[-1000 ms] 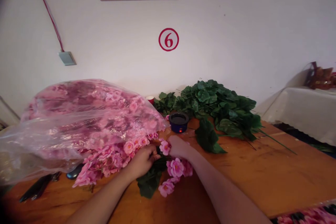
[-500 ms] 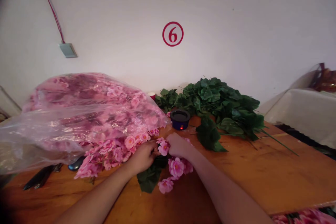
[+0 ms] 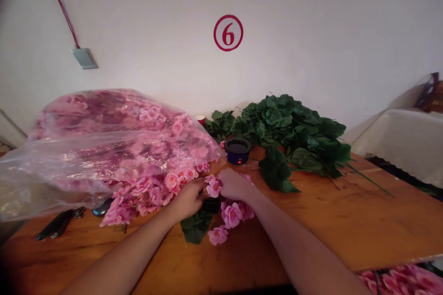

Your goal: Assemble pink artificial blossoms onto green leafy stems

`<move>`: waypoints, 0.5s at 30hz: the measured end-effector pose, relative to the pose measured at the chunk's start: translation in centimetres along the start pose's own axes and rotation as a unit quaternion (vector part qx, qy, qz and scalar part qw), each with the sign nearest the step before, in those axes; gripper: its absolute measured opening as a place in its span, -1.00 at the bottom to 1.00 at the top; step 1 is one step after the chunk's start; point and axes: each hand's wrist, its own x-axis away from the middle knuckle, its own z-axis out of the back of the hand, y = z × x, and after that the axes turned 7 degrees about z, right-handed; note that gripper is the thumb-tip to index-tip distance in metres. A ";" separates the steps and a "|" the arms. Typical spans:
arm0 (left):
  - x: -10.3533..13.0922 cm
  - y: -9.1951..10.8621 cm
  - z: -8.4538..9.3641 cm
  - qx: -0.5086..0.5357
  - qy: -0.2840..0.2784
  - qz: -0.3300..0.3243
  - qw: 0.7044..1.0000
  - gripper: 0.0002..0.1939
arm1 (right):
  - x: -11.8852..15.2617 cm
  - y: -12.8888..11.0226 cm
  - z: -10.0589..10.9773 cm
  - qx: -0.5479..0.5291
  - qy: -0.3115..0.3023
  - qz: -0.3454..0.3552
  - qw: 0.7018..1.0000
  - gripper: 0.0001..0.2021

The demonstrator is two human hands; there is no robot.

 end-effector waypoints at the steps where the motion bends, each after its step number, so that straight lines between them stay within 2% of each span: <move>1: 0.0 0.0 0.0 0.007 0.004 0.003 1.000 -0.86 | 0.0 -0.1 0.1 -0.011 0.009 0.004 1.000 -0.83; 6: -0.2 -0.2 0.3 0.063 0.021 0.042 0.997 -0.80 | 0.4 -0.6 1.8 -0.043 0.047 -0.047 0.997 -0.83; 8: -0.1 0.1 0.6 0.082 0.017 0.056 0.995 -0.78 | 0.7 -0.7 3.0 -0.094 0.078 -0.043 0.992 -0.80; 12: 0.3 1.2 1.3 0.088 -0.004 0.044 0.995 -0.75 | 1.1 -0.4 5.1 -0.261 0.190 0.003 0.946 -0.65; 15: 0.5 1.8 1.6 0.106 -0.002 0.033 0.994 -0.74 | 1.0 0.1 5.9 -0.306 0.278 -0.034 0.910 -0.60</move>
